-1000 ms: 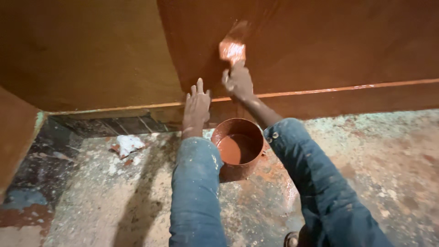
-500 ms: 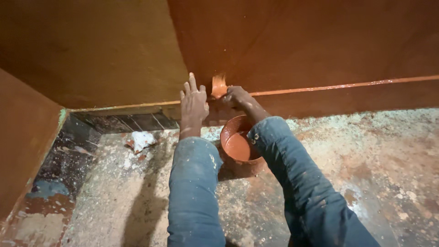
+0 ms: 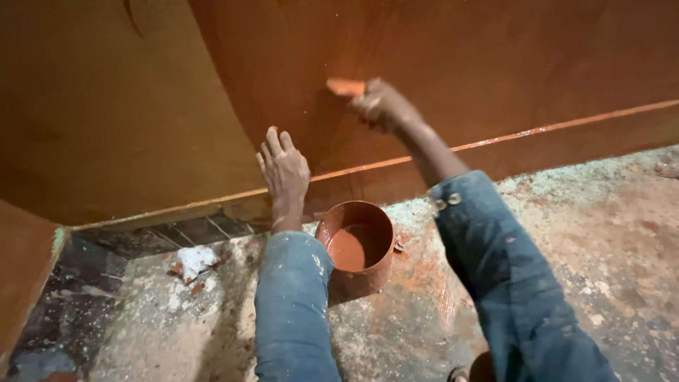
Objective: The person paints a wall with reddish-brown paint using a brush. They repeatedly dip the brush into a bucket, apply paint in vertical strokes, and occasionally smooth the surface with their hand.
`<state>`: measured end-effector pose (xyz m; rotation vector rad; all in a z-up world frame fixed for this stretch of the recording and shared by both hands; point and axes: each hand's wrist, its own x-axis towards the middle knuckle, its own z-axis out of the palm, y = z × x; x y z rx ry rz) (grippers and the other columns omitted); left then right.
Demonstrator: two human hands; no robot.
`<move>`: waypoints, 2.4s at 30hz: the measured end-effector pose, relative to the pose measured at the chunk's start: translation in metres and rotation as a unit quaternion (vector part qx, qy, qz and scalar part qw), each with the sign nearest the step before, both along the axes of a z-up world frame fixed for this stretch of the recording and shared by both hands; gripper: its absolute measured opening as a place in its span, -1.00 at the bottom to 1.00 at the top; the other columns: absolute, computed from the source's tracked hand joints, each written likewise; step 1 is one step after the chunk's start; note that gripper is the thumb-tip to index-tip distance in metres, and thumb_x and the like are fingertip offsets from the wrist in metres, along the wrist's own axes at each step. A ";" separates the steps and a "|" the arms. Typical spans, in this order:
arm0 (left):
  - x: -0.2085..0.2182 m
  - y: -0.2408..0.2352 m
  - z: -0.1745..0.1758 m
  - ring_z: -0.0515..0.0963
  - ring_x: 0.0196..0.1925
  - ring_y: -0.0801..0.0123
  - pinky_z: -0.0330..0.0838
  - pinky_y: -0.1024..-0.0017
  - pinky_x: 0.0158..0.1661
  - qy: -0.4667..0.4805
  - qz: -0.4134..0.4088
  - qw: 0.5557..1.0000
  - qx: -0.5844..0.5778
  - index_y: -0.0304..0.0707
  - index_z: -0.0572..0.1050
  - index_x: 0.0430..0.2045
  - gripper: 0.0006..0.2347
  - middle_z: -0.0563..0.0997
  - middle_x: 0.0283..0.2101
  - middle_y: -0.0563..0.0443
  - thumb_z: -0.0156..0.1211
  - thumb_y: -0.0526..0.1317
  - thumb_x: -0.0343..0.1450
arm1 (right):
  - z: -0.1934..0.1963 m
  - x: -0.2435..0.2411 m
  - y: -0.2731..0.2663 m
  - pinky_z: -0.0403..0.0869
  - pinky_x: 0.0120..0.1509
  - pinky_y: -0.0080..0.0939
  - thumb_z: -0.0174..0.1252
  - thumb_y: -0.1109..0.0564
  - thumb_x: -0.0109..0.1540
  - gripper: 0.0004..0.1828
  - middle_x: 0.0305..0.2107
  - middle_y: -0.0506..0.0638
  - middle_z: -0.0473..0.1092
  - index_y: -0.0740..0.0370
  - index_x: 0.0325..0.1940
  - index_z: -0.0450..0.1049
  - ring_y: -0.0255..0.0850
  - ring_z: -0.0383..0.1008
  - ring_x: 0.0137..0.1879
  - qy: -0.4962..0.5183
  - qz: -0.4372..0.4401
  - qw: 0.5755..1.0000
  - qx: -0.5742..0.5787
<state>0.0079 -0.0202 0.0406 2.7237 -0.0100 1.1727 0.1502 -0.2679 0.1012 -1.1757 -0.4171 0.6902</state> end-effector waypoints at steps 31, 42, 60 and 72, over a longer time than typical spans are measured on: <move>0.031 -0.038 0.129 0.53 -0.01 0.15 0.42 0.21 0.12 -0.355 -0.084 0.879 -0.307 -0.40 0.46 -0.33 -0.85 0.34 0.13 -0.21 0.32 -0.37 0.33 | -0.113 -0.065 0.116 0.55 -0.37 -0.02 0.10 0.18 0.13 -0.63 -0.52 0.25 0.50 0.11 0.03 0.56 0.01 0.57 -0.45 -0.364 -0.082 0.837 -0.400; 0.033 -0.040 0.125 0.56 0.02 0.12 0.42 0.15 0.14 -0.326 -0.092 0.887 -0.314 -0.35 0.50 -0.35 -0.85 0.34 0.16 -0.23 0.36 -0.35 0.33 | -0.056 -0.048 0.104 0.52 -0.36 -0.04 0.20 0.13 0.19 -0.77 -0.51 0.17 0.47 0.30 -0.14 0.59 -0.10 0.50 -0.44 -0.379 -0.101 0.819 -0.419; -0.025 -0.055 0.160 0.23 0.43 -0.25 0.37 0.06 0.31 -0.165 -0.062 0.956 -0.234 -0.05 -0.17 0.53 -0.12 -0.25 0.54 -0.62 0.41 -0.12 0.41 | 0.093 -0.116 -0.034 0.26 -0.60 -0.27 0.19 0.16 0.31 -0.81 -0.58 -0.11 0.29 0.30 -0.16 0.33 -0.39 0.27 -0.61 -0.303 -0.479 0.820 -0.078; -0.048 -0.013 0.199 -0.30 0.63 -0.37 -0.07 -0.17 0.50 -0.152 -0.073 0.966 -0.197 -0.08 -0.31 0.56 -0.01 -0.37 0.59 -0.45 0.50 -0.18 0.43 | 0.046 -0.089 -0.029 0.34 -0.45 -0.22 0.22 0.13 0.27 -0.77 -0.53 -0.04 0.35 0.32 -0.14 0.36 -0.30 0.31 -0.49 -0.341 -0.497 0.793 -0.088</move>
